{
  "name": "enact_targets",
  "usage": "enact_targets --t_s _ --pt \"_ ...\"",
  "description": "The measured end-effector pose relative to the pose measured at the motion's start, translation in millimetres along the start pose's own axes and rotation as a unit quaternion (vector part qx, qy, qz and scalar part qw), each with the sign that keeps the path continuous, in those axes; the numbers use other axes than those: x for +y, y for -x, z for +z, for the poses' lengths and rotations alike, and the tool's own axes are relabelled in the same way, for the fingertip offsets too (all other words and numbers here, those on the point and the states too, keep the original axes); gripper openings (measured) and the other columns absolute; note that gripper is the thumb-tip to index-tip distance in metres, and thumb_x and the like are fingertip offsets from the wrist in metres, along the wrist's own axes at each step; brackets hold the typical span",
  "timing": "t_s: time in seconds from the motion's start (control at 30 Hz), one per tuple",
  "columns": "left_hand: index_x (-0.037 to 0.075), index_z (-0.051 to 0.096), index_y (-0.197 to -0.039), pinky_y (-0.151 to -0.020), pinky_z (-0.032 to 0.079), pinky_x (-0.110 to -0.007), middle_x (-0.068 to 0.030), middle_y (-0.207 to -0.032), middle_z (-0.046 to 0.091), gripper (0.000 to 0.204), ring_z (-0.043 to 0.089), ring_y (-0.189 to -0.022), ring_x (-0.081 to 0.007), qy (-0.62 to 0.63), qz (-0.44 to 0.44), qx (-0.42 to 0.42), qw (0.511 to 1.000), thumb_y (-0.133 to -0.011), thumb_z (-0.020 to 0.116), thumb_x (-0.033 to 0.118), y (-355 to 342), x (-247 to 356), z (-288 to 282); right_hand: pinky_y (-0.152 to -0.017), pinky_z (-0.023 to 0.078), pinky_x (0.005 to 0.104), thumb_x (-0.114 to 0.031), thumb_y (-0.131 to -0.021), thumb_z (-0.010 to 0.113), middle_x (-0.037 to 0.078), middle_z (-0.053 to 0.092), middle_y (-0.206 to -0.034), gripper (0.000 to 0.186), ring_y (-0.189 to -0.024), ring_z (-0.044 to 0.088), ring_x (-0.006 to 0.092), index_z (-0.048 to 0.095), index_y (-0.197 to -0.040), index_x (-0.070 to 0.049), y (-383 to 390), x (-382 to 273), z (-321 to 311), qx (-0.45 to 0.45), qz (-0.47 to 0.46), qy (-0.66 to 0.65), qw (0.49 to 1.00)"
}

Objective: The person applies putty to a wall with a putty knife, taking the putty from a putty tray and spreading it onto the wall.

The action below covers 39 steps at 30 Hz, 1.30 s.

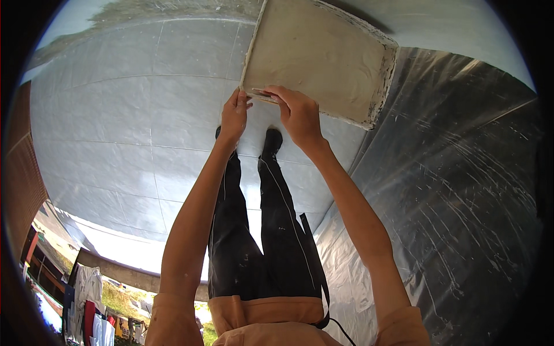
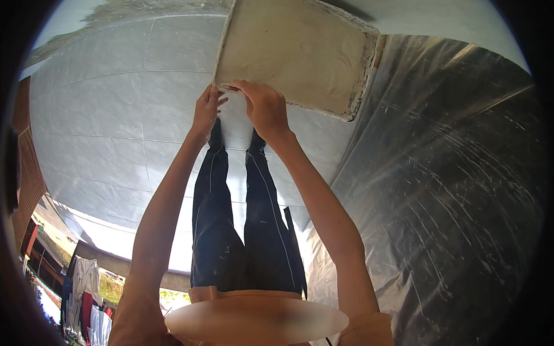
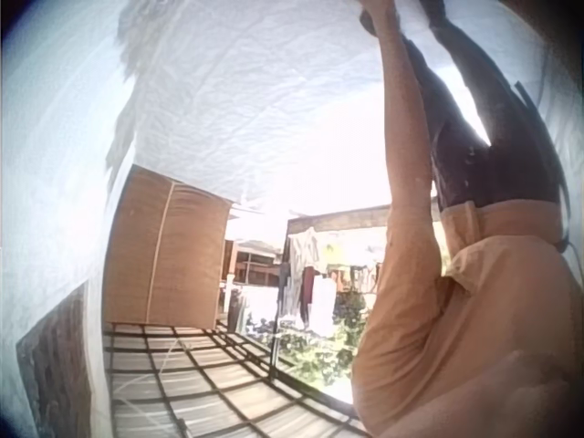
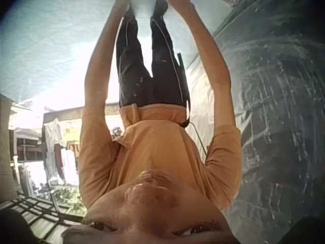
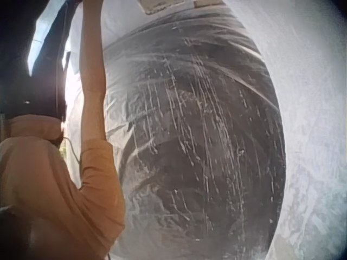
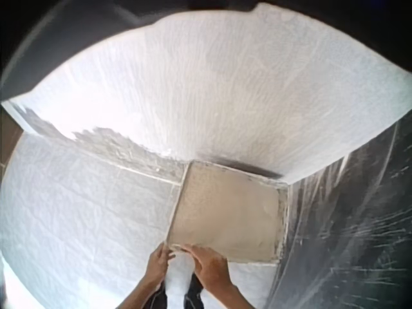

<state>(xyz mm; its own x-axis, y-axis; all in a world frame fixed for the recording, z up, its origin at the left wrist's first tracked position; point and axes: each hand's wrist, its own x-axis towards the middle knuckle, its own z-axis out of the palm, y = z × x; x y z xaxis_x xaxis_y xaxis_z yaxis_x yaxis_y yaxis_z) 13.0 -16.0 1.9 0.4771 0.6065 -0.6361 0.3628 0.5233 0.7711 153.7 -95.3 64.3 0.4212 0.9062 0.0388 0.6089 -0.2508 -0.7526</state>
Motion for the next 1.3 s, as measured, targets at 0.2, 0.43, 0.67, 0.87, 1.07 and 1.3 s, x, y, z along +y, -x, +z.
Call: enact_targets --t_s 0.2,0.43,0.67,0.87,1.07,1.3 --pt "0.010 0.041 -0.147 -0.098 0.041 -0.046 -0.0143 -0.137 0.057 0.067 0.056 -0.124 -0.0298 0.007 -0.013 0.000 1.000 -0.101 0.038 0.059 1.9 2.5 3.0 -0.069 0.054 0.0366 0.003 -0.088 0.062 0.012 0.072 -0.091 0.024 -0.078 0.069 0.0308 0.068 -0.108 -0.009 2.8 3.7 -8.9 -0.008 -0.013 0.007 1.000" --pt "-0.002 0.050 -0.136 -0.098 0.049 -0.038 -0.0161 -0.125 0.061 0.051 0.059 -0.118 -0.0249 0.035 -0.002 0.033 0.999 -0.107 0.039 0.039 5.7 11.1 11.6 -0.069 0.054 0.0374 0.003 -0.087 0.060 0.011 0.072 -0.088 0.025 -0.076 0.069 0.0290 0.068 -0.106 -0.011 -0.2 8.1 -19.8 -0.030 0.007 -0.029 0.999" --pt "0.010 0.041 -0.147 -0.095 0.042 -0.045 -0.0149 -0.136 0.058 0.068 0.058 -0.122 -0.0300 0.023 -0.009 0.015 1.000 -0.101 0.040 0.059 0.0 -0.5 4.8 -0.074 0.055 0.0339 0.000 -0.089 0.061 0.011 0.073 -0.091 0.021 -0.081 0.071 0.0278 0.068 -0.107 -0.009 -20.5 25.7 -36.8 -0.070 0.041 -0.071 0.994" --pt "0.010 0.041 -0.147 -0.095 0.041 -0.045 -0.0151 -0.137 0.057 0.068 0.058 -0.122 -0.0302 0.026 -0.015 0.024 0.999 -0.100 0.040 0.060 1.2 -2.5 7.2 -0.087 0.051 0.0283 -0.001 -0.094 0.061 0.007 0.072 -0.099 0.016 -0.095 0.066 0.0134 0.067 -0.109 -0.002 -28.1 42.7 -51.1 -0.148 0.117 -0.123 0.974" --pt "0.012 0.040 -0.148 -0.095 0.041 -0.045 -0.0145 -0.137 0.057 0.066 0.058 -0.122 -0.0301 0.022 -0.020 0.028 0.999 -0.101 0.038 0.058 1.4 -1.2 8.7 -0.088 0.050 0.0276 -0.003 -0.094 0.061 0.005 0.069 -0.100 0.018 -0.095 0.063 0.0121 0.067 -0.112 -0.003 -36.9 56.4 -61.2 -0.167 0.145 -0.174 0.959" --pt "0.014 0.038 -0.149 -0.097 0.041 -0.051 -0.0138 -0.138 0.057 0.064 0.059 -0.121 -0.0308 0.021 -0.023 0.027 0.999 -0.102 0.038 0.057 -1.1 -5.6 8.0 -0.090 0.050 0.0292 -0.007 -0.095 0.062 0.006 0.070 -0.107 0.024 -0.099 0.064 0.0151 0.065 -0.118 -0.004 -64.5 71.0 -70.2 -0.244 0.156 -0.121 0.949"
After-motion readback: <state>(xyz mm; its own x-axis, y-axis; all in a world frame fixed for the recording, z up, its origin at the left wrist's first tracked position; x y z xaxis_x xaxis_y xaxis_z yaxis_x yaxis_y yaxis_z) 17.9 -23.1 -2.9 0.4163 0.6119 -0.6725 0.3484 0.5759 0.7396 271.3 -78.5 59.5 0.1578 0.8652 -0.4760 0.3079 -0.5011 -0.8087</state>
